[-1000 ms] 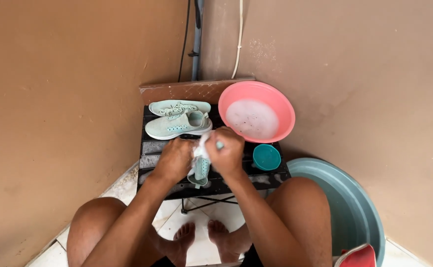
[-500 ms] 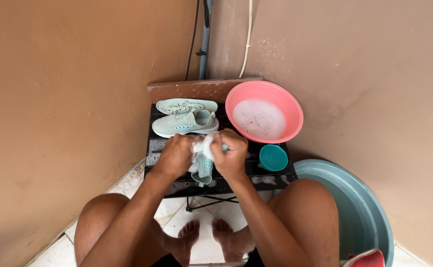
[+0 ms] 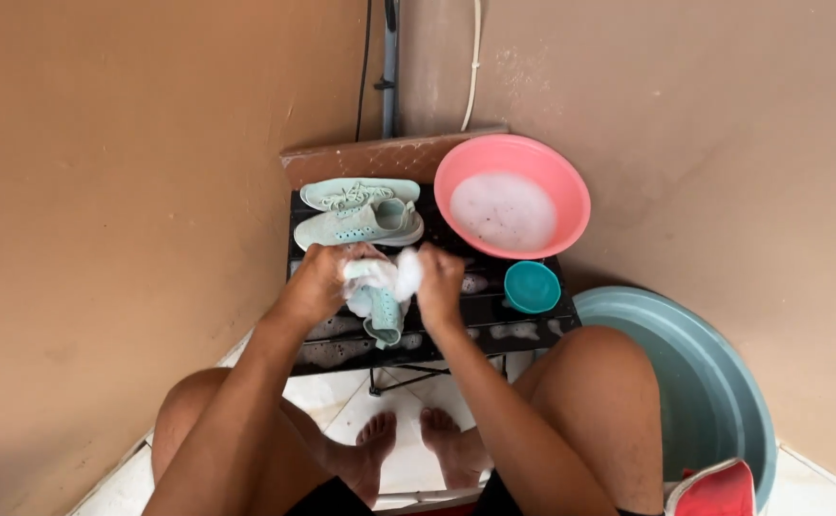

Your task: The person scrubs a light green sneaker with a soapy white cloth, focusing on the upper and sides. They then rinse the shoe by pouring water from a blue cup and continue scrubbing the surface.

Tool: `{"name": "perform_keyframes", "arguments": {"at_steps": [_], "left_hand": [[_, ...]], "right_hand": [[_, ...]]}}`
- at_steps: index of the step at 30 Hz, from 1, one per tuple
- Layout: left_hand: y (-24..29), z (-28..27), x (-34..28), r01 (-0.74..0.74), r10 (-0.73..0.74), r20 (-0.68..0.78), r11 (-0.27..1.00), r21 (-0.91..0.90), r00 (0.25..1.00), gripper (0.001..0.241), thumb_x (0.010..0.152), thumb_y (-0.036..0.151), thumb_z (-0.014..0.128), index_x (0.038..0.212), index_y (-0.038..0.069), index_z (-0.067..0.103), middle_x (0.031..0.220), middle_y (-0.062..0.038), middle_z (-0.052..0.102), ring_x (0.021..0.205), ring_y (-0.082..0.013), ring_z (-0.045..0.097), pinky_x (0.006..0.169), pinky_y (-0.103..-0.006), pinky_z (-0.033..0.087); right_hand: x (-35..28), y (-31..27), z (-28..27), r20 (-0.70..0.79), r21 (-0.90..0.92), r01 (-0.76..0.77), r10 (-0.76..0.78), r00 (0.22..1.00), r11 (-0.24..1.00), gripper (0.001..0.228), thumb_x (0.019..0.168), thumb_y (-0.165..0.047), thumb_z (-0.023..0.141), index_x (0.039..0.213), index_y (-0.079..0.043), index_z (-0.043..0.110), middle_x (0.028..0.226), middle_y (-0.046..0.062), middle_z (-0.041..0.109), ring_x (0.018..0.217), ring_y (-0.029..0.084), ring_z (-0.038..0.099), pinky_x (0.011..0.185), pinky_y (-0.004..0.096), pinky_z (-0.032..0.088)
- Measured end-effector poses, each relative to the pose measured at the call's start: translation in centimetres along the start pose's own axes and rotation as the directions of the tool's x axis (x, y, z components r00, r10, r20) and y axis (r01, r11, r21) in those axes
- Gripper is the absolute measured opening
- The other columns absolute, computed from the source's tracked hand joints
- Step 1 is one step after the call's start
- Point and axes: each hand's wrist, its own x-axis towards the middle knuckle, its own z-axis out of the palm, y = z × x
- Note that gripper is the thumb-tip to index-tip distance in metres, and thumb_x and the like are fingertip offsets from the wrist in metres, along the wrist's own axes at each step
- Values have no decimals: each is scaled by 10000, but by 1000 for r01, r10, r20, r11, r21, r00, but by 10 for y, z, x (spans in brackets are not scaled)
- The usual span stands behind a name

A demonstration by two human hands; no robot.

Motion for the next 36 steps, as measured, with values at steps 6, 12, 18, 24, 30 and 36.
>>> {"name": "perform_keyframes", "arguments": {"at_steps": [6, 12, 18, 24, 30, 36], "left_hand": [[-8, -2, 1, -4, 4, -38, 1000, 12, 999, 296, 1025, -144, 817, 1237, 30, 928, 1047, -254, 941, 831, -374, 851, 929, -500, 684], [-14, -1, -3, -51, 52, 8, 992, -114, 999, 336, 993, -191, 774, 1201, 22, 929, 936, -237, 925, 752, -356, 799, 851, -479, 635], [6, 5, -5, -75, 80, 39, 989, -125, 996, 264, 1017, -170, 794, 1195, -11, 906, 895, -233, 897, 656, -302, 752, 736, -410, 630], [-51, -7, 1, -52, 52, 1, 985, -162, 999, 326, 1018, -220, 748, 1277, -64, 870, 1019, -233, 890, 794, -326, 725, 818, -465, 621], [-122, 36, 8, -90, 57, -114, 945, -315, 992, 324, 945, -102, 964, 1250, -25, 889, 1118, -208, 925, 990, -312, 847, 988, -486, 661], [-117, 27, 4, -96, 50, -131, 924, -371, 990, 165, 1031, 85, 941, 1155, -16, 901, 1013, -196, 908, 928, -273, 798, 885, -472, 647]], "right_hand": [[13, 35, 3, -16, 92, -96, 98, 995, 991, 308, 1057, -186, 790, 753, -143, 768, 689, -24, 760, 670, 87, 655, 668, 349, 611], [16, 75, -2, 197, -218, 19, 25, 980, 976, 497, 1181, -246, 799, 688, -188, 831, 620, -36, 705, 689, 85, 671, 652, 386, 623], [7, 25, 5, -46, -125, 74, -81, 996, 989, 419, 1110, -169, 747, 696, -135, 798, 656, -48, 656, 763, 118, 586, 711, 382, 573], [8, 54, -23, -214, -168, 64, -100, 972, 984, 447, 1114, -206, 746, 723, -27, 866, 584, 44, 684, 638, 171, 608, 684, 431, 577], [-11, 43, -20, -30, -423, 141, -170, 985, 895, 501, 1157, -182, 756, 676, -120, 879, 539, 143, 690, 595, 199, 735, 621, 427, 569], [-5, -38, 4, -4, 189, -18, 19, 1000, 982, 390, 1068, -242, 737, 686, -166, 763, 575, -46, 651, 542, 113, 659, 602, 338, 601]]}}
